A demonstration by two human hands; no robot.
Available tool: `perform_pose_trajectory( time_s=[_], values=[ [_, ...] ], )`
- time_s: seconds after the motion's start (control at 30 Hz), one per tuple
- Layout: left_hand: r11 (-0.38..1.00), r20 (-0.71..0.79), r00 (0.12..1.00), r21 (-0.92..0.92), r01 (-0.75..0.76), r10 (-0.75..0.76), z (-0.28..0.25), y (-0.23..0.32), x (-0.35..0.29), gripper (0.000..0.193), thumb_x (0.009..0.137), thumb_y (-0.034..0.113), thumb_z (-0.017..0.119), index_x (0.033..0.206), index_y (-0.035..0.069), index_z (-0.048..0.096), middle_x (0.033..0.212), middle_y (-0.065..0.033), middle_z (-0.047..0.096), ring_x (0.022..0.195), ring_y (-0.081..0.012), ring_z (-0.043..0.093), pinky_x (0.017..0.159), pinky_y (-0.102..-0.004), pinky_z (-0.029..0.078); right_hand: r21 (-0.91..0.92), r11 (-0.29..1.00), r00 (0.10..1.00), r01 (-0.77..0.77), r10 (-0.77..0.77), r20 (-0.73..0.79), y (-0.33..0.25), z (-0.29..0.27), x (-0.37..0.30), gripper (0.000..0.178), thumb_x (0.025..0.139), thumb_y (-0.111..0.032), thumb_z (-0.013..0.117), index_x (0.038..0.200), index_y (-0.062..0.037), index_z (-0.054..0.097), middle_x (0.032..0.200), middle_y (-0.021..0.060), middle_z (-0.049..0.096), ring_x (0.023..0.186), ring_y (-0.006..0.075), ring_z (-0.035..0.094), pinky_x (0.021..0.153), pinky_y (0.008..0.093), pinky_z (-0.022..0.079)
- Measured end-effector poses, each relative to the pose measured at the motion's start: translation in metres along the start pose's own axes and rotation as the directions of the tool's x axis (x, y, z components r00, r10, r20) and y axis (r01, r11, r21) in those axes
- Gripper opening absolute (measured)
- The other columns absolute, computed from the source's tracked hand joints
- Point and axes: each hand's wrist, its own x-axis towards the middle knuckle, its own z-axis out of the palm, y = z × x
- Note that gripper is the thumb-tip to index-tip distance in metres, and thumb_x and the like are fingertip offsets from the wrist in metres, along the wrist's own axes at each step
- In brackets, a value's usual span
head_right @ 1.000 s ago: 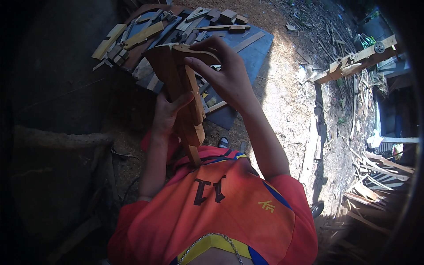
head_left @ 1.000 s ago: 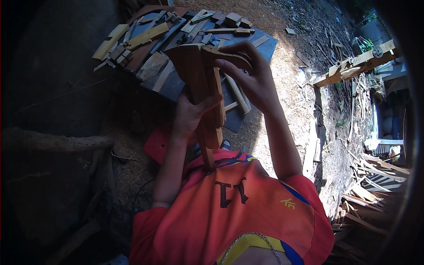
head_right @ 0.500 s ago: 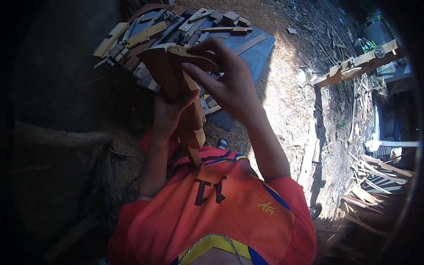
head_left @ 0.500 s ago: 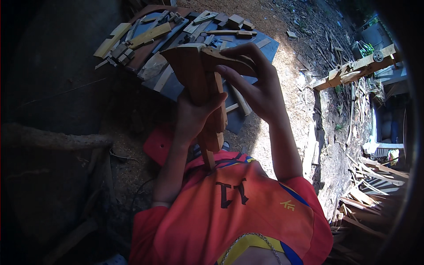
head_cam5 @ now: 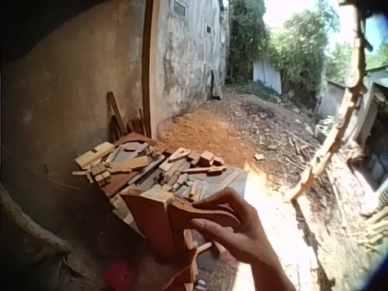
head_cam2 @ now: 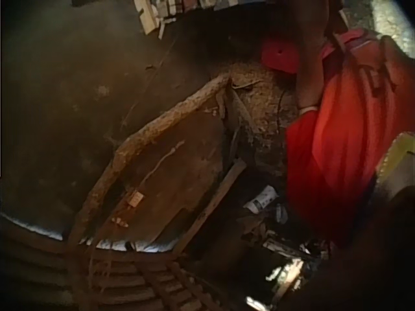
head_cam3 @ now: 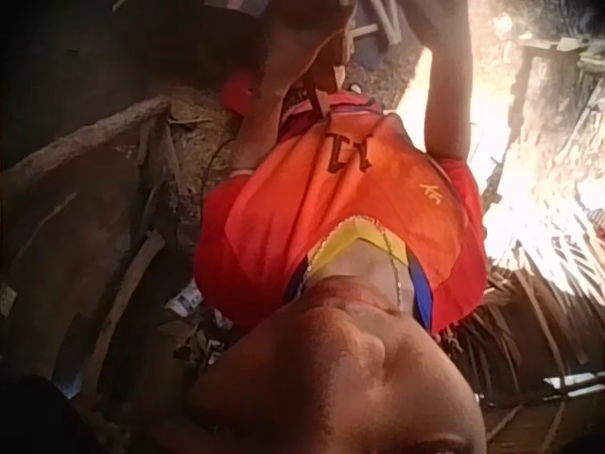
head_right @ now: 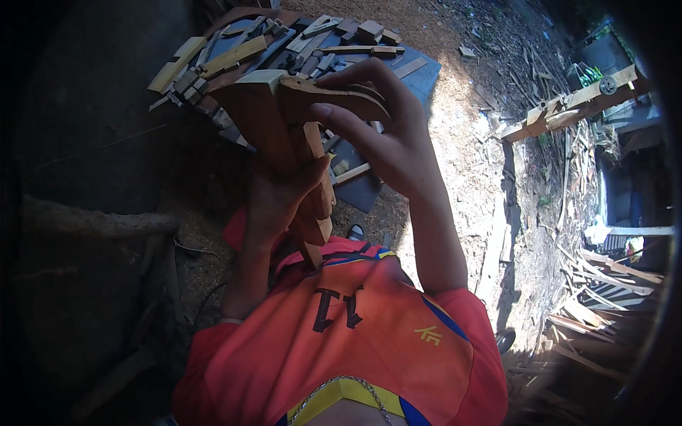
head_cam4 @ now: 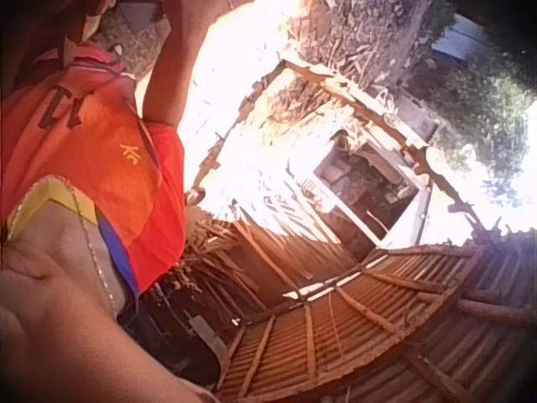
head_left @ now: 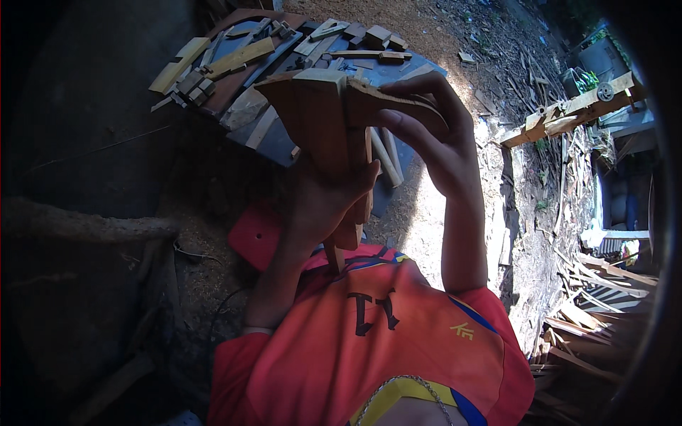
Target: Assembling a wooden structure by hammering nails into wood pieces.
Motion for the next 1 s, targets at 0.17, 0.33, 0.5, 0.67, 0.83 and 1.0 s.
perform_pose_trajectory(
  time_s=[0.17, 0.33, 0.5, 0.67, 0.83, 1.0],
  values=[
    [1.0, -0.007, 1.0, -0.021, -0.008, 0.008, 0.005, 0.006, -0.005, 0.035, 0.088, 0.019, 0.087, 0.112, 0.002, 0.069, 0.099, -0.0036, 0.071, 0.088, -0.0099, 0.069, 0.078, -0.0288, 0.057, 0.107, 0.994, 1.0, 0.015, -0.016, 0.005, 0.011, -0.009, -0.009, 0.036, 0.094, -0.012, 0.08, 0.123, -0.002, 0.062, 0.12, 0.0111, 0.072, 0.114, 0.0176, 0.07, 0.092, 0.0294, 0.057],
    [0.992, 0.098, 0.991, -0.07, 0.101, -0.094, 0.004, 0.02, -0.007, 0.051, 0.085, 0.024, 0.088, 0.123, 0.002, 0.063, 0.095, -0.0048, 0.073, 0.086, -0.0097, 0.072, 0.073, -0.0281, 0.058, 0.097, 0.995, 0.998, 0.04, -0.034, -0.06, 0.009, -0.008, -0.018, 0.035, 0.094, -0.01, 0.08, 0.122, -0.0013, 0.061, 0.121, 0.0111, 0.072, 0.115, 0.0182, 0.07, 0.094, 0.0306, 0.057],
    [0.998, 0.053, 0.998, 0.062, 0.028, -0.032, 0.006, 0.013, -0.011, 0.055, 0.082, 0.031, 0.089, 0.122, 0.002, 0.064, 0.094, -0.0068, 0.074, 0.083, -0.0126, 0.073, 0.074, -0.0307, 0.059, 0.037, 0.998, 0.997, 0.056, -0.053, -0.058, 0.002, -0.011, -0.023, 0.034, 0.094, -0.008, 0.08, 0.122, -0.0011, 0.061, 0.123, 0.0126, 0.072, 0.116, 0.0187, 0.07, 0.095, 0.0312, 0.057],
    [0.983, 0.012, 0.992, 0.134, -0.129, 0.129, 0.009, 0.01, -0.014, 0.055, 0.082, 0.034, 0.088, 0.121, 0.003, 0.065, 0.088, -0.0065, 0.075, 0.083, -0.0167, 0.075, 0.076, -0.035, 0.059, 0.014, 0.999, 0.997, 0.051, -0.05, -0.055, -0.004, -0.011, -0.028, 0.034, 0.093, -0.003, 0.078, 0.121, -0.0007, 0.059, 0.124, 0.0139, 0.072, 0.118, 0.0197, 0.069, 0.097, 0.0317, 0.057],
    [0.977, 0.145, 0.968, 0.077, 0.197, -0.207, 0.004, 0.026, -0.021, 0.047, 0.084, 0.037, 0.083, 0.115, 0.005, 0.068, 0.084, -0.0071, 0.075, 0.082, -0.0179, 0.076, 0.075, -0.0356, 0.059, -0.053, 0.996, 0.998, 0.067, -0.068, -0.011, -0.018, -0.01, -0.032, 0.035, 0.092, 0.0, 0.078, 0.121, 0.0004, 0.058, 0.125, 0.016, 0.072, 0.12, 0.0227, 0.069, 0.098, 0.0337, 0.058],
    [0.994, 0.183, 0.979, 0.087, 0.072, -0.087, 0.003, 0.024, -0.025, 0.031, 0.088, 0.025, 0.081, 0.107, 0.004, 0.068, 0.08, -0.0052, 0.072, 0.075, -0.0155, 0.073, 0.067, -0.0323, 0.057, -0.056, 0.996, 0.997, 0.068, -0.069, -0.015, -0.024, -0.007, -0.037, 0.035, 0.092, 0.002, 0.078, 0.121, 0.0012, 0.057, 0.125, 0.0173, 0.071, 0.121, 0.0253, 0.068, 0.098, 0.0349, 0.059]
  ],
)
